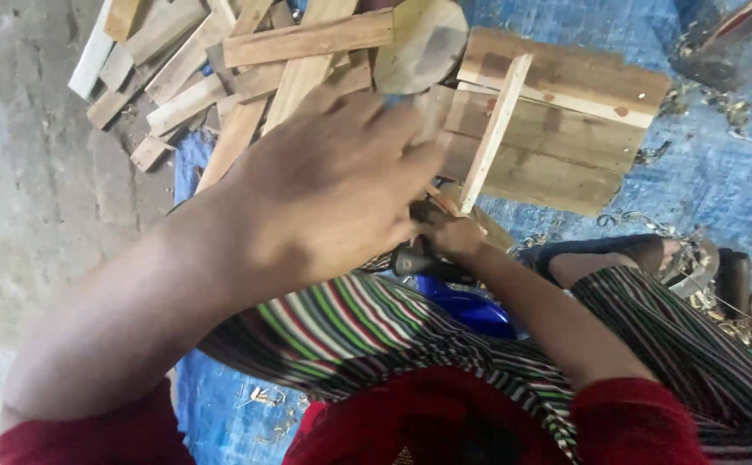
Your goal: Joining wooden slats together using a hammer and nails to assemble a structure, likely for an instrument.
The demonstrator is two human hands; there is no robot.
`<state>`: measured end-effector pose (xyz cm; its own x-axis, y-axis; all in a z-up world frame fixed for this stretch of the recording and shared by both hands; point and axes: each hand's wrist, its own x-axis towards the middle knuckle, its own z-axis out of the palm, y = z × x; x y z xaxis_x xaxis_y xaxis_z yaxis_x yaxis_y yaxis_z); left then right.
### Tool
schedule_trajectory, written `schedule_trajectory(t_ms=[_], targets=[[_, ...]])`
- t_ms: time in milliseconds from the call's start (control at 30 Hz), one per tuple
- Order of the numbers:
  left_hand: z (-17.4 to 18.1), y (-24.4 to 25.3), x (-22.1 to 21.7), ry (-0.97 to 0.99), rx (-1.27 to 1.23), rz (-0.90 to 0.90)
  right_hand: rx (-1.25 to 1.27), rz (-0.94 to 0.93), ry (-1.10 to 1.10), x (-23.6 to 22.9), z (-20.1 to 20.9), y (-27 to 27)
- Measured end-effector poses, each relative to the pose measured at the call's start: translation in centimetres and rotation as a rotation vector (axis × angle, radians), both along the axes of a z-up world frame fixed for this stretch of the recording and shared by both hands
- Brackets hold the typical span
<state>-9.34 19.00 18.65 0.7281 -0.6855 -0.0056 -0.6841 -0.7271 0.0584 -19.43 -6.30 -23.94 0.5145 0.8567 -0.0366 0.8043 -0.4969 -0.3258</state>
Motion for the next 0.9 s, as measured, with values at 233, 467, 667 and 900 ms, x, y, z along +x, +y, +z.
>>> schedule_trajectory(t_ms=[233, 467, 667, 900], targets=[[0.4, 2.7, 0.3, 0.335, -0.021, 0.107, -0.212, -0.301, 0.406, -2.1, -3.9, 1.4], [1.2, 2.8, 0.7, 0.187, -0.177, 0.031, -0.375, -0.11, 0.33, -0.2, -2.2, 0.9], [1.0, 1.8, 1.2, 0.218, -0.237, 0.027, -0.231, -0.078, 0.164, -0.9, -3.7, 1.1], [0.4, 0.8, 1.9, 0.46, -0.053, 0.125, -0.348, -0.282, 0.524, -1.1, -2.6, 1.3]])
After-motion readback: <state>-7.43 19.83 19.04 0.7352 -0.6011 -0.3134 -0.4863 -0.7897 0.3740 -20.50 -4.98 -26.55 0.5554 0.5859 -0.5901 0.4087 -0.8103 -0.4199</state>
